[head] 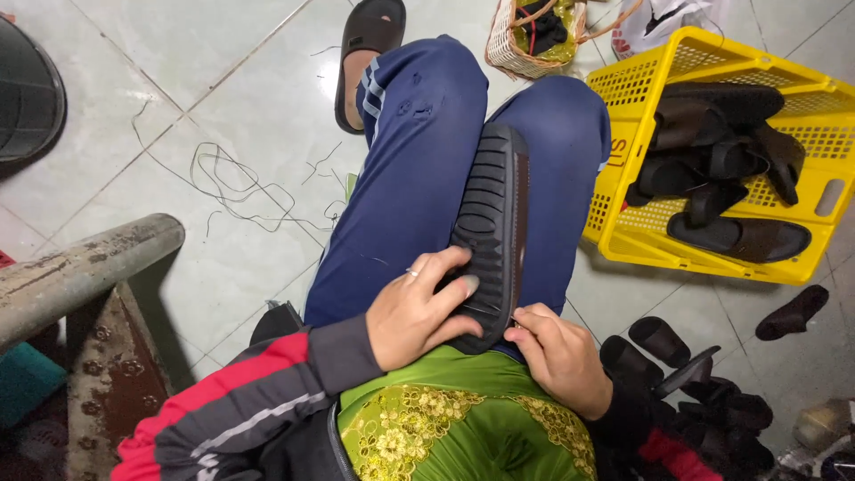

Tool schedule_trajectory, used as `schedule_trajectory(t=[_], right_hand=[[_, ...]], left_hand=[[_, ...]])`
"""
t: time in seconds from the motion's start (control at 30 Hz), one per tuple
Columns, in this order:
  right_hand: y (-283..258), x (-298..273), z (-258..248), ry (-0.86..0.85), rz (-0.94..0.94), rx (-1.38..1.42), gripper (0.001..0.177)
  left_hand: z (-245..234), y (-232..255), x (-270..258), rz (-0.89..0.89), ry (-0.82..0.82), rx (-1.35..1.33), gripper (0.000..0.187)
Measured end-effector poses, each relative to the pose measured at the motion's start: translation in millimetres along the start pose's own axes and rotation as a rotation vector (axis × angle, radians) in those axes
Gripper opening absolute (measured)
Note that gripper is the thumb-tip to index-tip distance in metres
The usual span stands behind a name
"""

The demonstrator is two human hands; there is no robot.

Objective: Hand-stitching the sole of a shoe using a stitching awl and thread while sitting on the floor.

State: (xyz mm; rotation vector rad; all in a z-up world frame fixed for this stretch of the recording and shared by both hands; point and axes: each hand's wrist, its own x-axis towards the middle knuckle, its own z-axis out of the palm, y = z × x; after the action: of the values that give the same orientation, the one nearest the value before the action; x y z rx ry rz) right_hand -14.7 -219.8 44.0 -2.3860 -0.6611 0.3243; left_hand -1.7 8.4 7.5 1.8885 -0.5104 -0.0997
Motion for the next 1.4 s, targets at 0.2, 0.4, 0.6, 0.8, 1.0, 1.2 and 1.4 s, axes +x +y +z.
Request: schedule_trajectory(t=[0.2,0.4,0.6,0.8,1.0,1.2,1.4], right_hand=[[-4,-1,-6,-0.050,0.085,-0.013,0.019],[8,-10,10,0.013,0.058,0.130,0.023],[-5,-4,6,0.239,-0.027,0.034,0.033],[-14,6,-19,0.058,-0.054,0.003,0.032],[-5,1,-24,0.027,-0.106,0.036,0.032],[2,-6,-24,-0.018,-0.165,0.089,0.031],[4,-5,-22,-0.064,-0.208,0.153,0.031]], left_hand=[[-21,17,-7,-0.166,-0.091,-0.382,0.022],[-3,10,-2,-0.334,-0.333,-0.974,0.022],[20,8,-2,-0.474,-0.028,-0.656,0.032],[13,10,-9,-0.445,-0.113,-0.696,0.040],[7,16,-1,-0.153,-0.070,-0.384,0.031],[0,27,5,0.187,-0.027,-0.017,0.020],[-5,28,7,0.525,-0.008,0.331,0.011]])
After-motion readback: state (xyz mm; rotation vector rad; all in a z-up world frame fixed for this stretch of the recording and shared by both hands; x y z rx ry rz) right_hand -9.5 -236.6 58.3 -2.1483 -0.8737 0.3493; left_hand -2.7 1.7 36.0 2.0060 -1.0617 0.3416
